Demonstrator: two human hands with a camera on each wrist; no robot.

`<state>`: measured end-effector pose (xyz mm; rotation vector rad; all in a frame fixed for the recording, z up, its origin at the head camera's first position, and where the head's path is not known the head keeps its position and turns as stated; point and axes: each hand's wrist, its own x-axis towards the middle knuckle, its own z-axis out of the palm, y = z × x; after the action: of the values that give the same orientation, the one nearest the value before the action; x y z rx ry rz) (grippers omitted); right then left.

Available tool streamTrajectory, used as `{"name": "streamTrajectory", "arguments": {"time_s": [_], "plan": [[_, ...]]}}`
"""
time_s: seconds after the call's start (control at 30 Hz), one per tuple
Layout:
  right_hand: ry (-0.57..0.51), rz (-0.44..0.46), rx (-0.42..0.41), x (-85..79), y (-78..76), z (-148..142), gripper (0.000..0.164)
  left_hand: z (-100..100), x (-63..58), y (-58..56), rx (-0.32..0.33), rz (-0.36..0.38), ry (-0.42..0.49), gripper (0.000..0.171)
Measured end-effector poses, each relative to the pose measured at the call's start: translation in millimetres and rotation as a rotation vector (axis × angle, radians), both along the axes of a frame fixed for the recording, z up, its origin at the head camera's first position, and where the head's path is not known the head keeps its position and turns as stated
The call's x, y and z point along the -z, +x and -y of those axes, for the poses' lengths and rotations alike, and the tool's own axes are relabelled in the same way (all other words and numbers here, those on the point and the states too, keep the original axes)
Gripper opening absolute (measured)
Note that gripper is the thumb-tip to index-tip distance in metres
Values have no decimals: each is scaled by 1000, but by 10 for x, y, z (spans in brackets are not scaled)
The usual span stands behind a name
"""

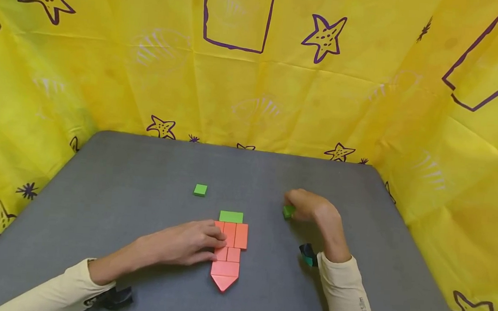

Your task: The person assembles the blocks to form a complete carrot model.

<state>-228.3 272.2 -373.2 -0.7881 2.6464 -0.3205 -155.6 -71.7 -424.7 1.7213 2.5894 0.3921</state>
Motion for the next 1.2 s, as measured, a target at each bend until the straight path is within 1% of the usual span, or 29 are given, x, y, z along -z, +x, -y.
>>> {"name": "streamTrajectory", "arguments": {"time_s": [0.1, 0.17, 0.23, 0.3, 0.4, 0.53, 0.67, 0.77, 0.93, 1.0, 1.2], "plan": [[-42, -111, -105, 5, -14, 130, 15, 6, -9, -1, 6, -9, 0, 24], [-67, -171, -157, 17, -17, 237, 15, 7, -13, -2, 11, -15, 0, 24], [-89, -221, -201, 45, -13, 338, 19, 6, -12, -2, 10, -15, 2, 23], [-111, -249, -233, 88, -7, 430, 22, 2, -7, -1, 8, -11, 3, 23], [-110, -268, -250, 168, 5, 545, 23, -2, -4, -2, 7, -4, -1, 24], [-91, -259, -257, 277, 9, 659, 21, 0, -4, 2, 6, 3, -13, 24], [-85, -214, -255, 331, 2, 718, 22, 1, -6, 6, 0, 2, -14, 25], [-94, -193, -253, 328, -2, 732, 22, 1, -15, 2, 1, -4, -15, 25], [-116, -206, -292, 332, -7, 743, 21, 6, -13, -2, -2, 13, -17, 26], [-118, -204, -296, 331, -7, 744, 22, 8, -13, -3, -4, 15, -16, 26], [-102, -193, -289, 295, 16, 732, 27, 16, -15, -9, 12, -14, -9, 25]]}}
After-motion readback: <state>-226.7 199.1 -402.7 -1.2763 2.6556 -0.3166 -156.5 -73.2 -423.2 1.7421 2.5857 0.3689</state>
